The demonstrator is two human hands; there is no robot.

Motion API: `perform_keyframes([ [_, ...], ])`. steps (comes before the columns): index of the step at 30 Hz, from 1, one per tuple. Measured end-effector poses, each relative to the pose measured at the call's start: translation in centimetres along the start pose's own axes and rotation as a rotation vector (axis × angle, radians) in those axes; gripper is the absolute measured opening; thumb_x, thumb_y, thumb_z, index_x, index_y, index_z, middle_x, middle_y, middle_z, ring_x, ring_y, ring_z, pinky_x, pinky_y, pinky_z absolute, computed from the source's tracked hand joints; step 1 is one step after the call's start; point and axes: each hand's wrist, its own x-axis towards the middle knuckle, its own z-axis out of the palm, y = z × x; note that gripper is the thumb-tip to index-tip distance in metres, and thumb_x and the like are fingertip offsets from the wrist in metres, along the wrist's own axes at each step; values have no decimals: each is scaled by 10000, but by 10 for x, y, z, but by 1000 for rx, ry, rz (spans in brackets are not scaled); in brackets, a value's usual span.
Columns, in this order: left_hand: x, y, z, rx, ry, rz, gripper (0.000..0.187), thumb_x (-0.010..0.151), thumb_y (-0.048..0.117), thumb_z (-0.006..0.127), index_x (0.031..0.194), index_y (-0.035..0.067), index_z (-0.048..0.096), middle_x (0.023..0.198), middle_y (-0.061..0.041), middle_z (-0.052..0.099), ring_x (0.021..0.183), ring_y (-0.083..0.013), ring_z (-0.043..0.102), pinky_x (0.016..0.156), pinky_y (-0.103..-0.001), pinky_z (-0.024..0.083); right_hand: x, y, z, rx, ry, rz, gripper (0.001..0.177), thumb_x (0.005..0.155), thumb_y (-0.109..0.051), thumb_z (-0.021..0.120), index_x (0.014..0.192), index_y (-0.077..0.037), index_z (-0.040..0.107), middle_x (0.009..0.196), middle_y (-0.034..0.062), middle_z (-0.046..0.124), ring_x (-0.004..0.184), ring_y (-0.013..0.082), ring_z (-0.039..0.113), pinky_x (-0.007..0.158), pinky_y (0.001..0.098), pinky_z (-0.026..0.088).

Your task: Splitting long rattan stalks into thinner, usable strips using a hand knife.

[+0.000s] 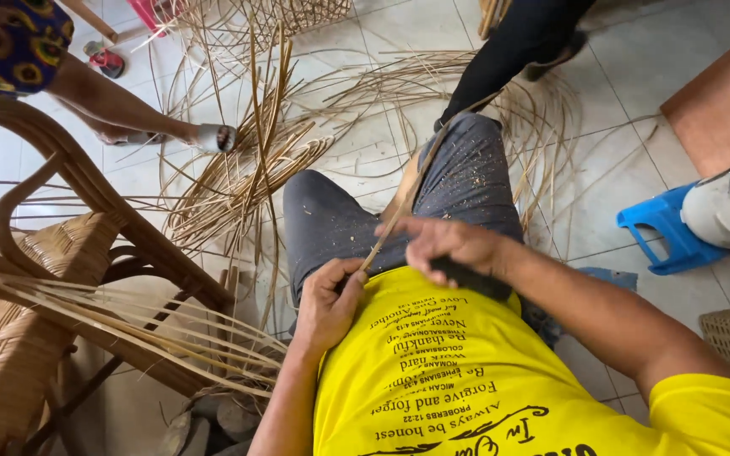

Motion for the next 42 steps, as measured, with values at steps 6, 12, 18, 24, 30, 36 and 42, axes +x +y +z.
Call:
perform_keyframes([
  [6,-9,-9,3,-14,12,-34,189,940,93,667,1045,58,821,765,-174,721,671,-199,638,610,-378,535,-1,-29,-41,188,113,-67,394,1051,-139,461,1425,-231,544,776,77,584,596,216,641,412,340,546],
  [12,-4,3,-4,-33,-6,6,175,946,98,671,1025,75,826,692,-106,671,625,-150,598,572,-318,512,7,-15,9,121,-70,17,527,1010,-20,524,1522,-117,446,758,122,633,606,204,681,458,301,598],
  [18,-21,2,-8,-117,-30,-52,161,895,101,719,987,51,842,675,-105,683,615,-136,567,561,-317,508,1,-39,-31,113,157,-116,381,1044,-165,481,1404,-223,589,758,47,556,582,186,603,394,321,524],
  [24,-19,-11,-11,-101,-35,-54,170,927,121,703,1011,57,836,690,-124,662,632,-139,590,545,-320,502,3,-4,8,-16,38,12,449,993,-39,538,1430,-144,545,746,90,615,573,184,659,412,280,560],
  [30,-30,-5,-24,-116,-159,-258,171,933,57,690,1042,7,812,671,-27,688,479,-78,504,405,-209,401,-11,-32,-1,72,141,-140,507,1017,-67,530,1518,-44,456,813,69,602,582,142,591,453,240,484],
  [36,-39,-20,-43,-206,-247,-234,230,941,119,670,1072,1,817,861,-199,756,774,-233,675,703,-382,563,-5,-22,0,95,33,-130,444,1036,-73,445,1479,-107,457,779,121,567,572,212,625,411,338,562],
  [42,-33,0,-45,-173,-319,-244,277,942,188,707,1130,1,786,869,-177,738,798,-215,663,721,-404,574,7,-12,8,43,64,-127,443,1024,-24,442,1463,-68,468,761,129,640,565,223,680,428,323,585],
])
